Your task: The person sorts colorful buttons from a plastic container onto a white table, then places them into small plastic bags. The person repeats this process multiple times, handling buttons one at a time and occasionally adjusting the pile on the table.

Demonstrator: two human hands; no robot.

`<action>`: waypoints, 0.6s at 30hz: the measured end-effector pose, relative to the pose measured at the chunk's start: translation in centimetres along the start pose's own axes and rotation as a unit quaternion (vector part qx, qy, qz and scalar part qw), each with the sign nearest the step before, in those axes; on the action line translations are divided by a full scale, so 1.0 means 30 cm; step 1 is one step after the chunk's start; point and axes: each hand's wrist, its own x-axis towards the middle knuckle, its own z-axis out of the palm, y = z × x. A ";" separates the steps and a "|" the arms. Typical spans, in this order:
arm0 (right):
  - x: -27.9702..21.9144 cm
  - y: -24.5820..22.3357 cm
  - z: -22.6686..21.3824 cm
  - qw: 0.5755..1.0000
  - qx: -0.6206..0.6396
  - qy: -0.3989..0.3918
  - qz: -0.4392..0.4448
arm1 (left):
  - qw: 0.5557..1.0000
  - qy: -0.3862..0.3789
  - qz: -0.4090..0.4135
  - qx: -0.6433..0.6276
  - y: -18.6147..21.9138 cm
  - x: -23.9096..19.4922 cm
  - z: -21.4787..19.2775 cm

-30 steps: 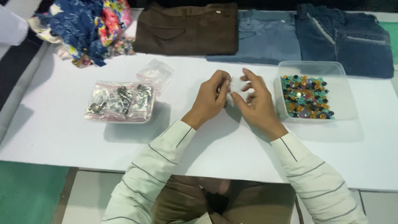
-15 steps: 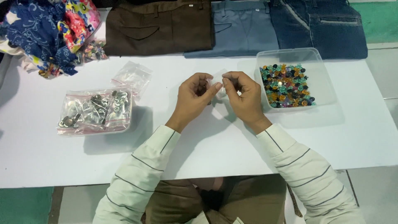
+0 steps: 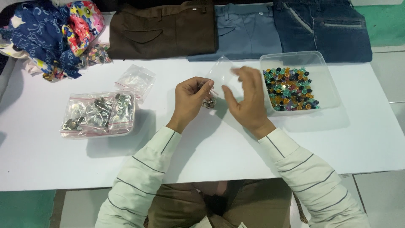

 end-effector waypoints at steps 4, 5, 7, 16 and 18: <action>-0.017 -0.018 0.017 0.999 0.020 -0.041 0.026 | 1.000 -0.001 -0.006 -0.015 -0.038 0.008 0.006; -0.022 -0.002 0.021 0.998 0.018 -0.053 0.030 | 1.000 -0.005 -0.011 -0.018 -0.032 0.006 0.012; -0.031 0.024 0.029 0.997 0.016 -0.063 0.033 | 1.000 -0.010 -0.014 -0.020 -0.009 0.002 0.020; -0.031 0.022 0.028 0.994 0.049 -0.054 0.083 | 0.996 -0.047 -0.009 -0.076 0.015 -0.009 0.033; -0.031 0.012 0.023 0.993 0.053 -0.056 0.085 | 0.997 -0.023 -0.002 -0.069 0.004 -0.004 0.024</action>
